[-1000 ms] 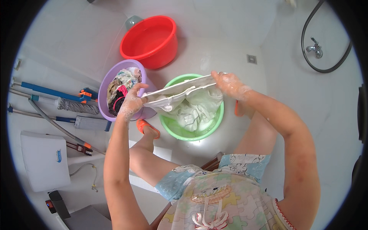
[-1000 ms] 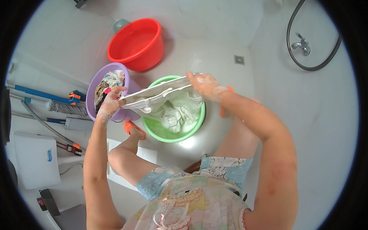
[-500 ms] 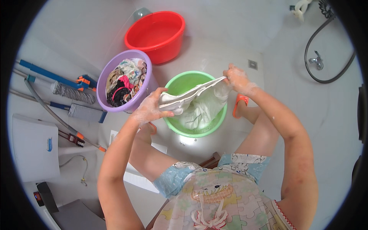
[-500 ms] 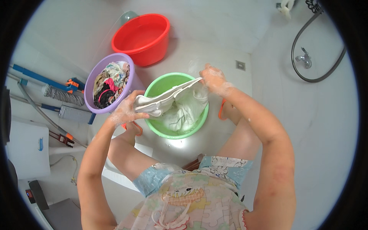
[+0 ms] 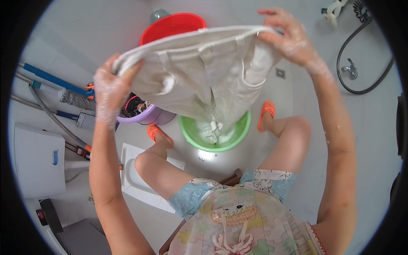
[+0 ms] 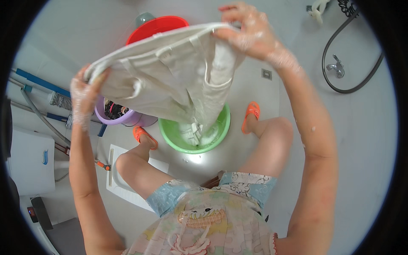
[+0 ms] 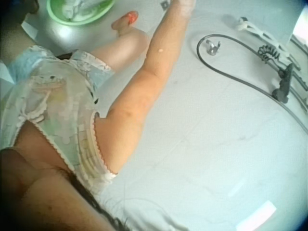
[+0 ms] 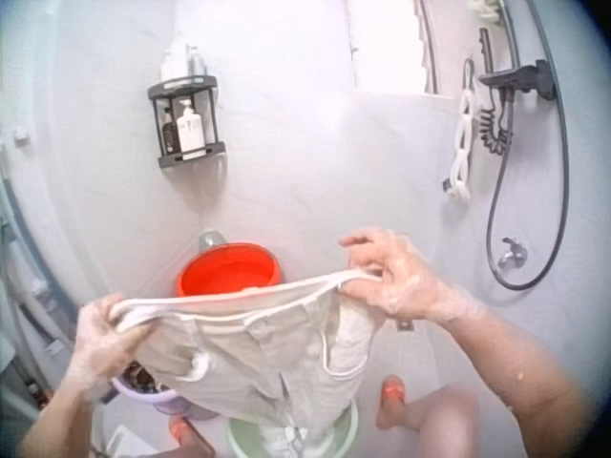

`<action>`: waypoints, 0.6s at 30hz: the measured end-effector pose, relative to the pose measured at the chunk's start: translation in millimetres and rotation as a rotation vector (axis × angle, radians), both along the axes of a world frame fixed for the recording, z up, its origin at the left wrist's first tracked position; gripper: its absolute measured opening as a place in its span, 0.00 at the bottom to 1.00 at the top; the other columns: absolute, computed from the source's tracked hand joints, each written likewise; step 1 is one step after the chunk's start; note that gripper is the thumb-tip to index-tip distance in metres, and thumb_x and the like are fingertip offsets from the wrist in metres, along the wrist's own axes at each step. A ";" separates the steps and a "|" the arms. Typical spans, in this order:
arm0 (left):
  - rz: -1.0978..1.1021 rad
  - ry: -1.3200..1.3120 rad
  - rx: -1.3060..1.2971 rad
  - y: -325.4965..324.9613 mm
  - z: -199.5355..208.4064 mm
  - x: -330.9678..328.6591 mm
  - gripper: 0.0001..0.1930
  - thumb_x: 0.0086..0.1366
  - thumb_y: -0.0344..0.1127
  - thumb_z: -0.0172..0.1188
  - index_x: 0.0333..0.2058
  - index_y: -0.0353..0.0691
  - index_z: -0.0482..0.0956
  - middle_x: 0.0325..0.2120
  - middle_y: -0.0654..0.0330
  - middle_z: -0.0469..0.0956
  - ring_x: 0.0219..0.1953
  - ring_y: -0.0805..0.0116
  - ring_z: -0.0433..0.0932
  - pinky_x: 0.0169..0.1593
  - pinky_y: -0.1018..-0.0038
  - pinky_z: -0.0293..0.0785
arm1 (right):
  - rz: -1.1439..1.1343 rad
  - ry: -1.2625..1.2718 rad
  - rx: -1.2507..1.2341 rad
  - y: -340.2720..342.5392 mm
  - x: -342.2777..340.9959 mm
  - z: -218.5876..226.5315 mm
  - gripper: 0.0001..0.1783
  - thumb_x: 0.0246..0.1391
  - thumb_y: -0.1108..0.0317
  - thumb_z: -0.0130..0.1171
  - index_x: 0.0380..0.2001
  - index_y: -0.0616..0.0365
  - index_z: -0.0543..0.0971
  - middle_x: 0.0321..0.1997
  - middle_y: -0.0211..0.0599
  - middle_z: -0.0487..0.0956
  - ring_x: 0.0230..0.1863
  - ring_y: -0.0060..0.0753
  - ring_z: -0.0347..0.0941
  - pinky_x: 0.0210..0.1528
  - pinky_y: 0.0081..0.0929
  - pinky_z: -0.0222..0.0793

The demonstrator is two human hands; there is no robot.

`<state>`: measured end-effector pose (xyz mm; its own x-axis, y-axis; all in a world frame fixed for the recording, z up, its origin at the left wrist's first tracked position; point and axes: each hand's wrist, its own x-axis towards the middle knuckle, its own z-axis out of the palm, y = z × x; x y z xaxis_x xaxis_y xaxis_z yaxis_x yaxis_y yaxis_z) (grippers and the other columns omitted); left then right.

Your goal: The person hand-washes a white cloth in a green basin filled with soapy water, repeatedly submerging, scrubbing, and wringing it. After wringing, the cloth is placed into a purple basin containing other wet laundry. The person then stands, retrieves a bottle of liquid from a cabinet, and uses a long-handled brush to scrub the floor around a squat toilet.

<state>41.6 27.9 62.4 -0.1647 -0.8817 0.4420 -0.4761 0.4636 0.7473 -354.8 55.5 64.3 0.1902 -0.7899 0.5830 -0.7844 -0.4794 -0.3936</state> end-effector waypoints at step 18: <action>-0.508 1.392 0.803 -2.5 -114.0 -57.1 0.25 0.55 0.41 0.56 0.49 0.34 0.71 0.46 0.51 0.74 0.48 0.56 0.74 0.55 0.61 0.68 | 0.711 -1.596 0.945 -1.6 46.7 -100.1 0.19 0.56 0.66 0.50 0.48 0.65 0.72 0.46 0.46 0.77 0.50 0.38 0.74 0.54 0.35 0.70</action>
<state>-15.5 25.4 -51.6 -0.3816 -0.9242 -0.0176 0.7695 -0.3281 0.5480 -308.1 53.9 -35.9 0.3770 -0.9258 0.0293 0.6770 0.2538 -0.6908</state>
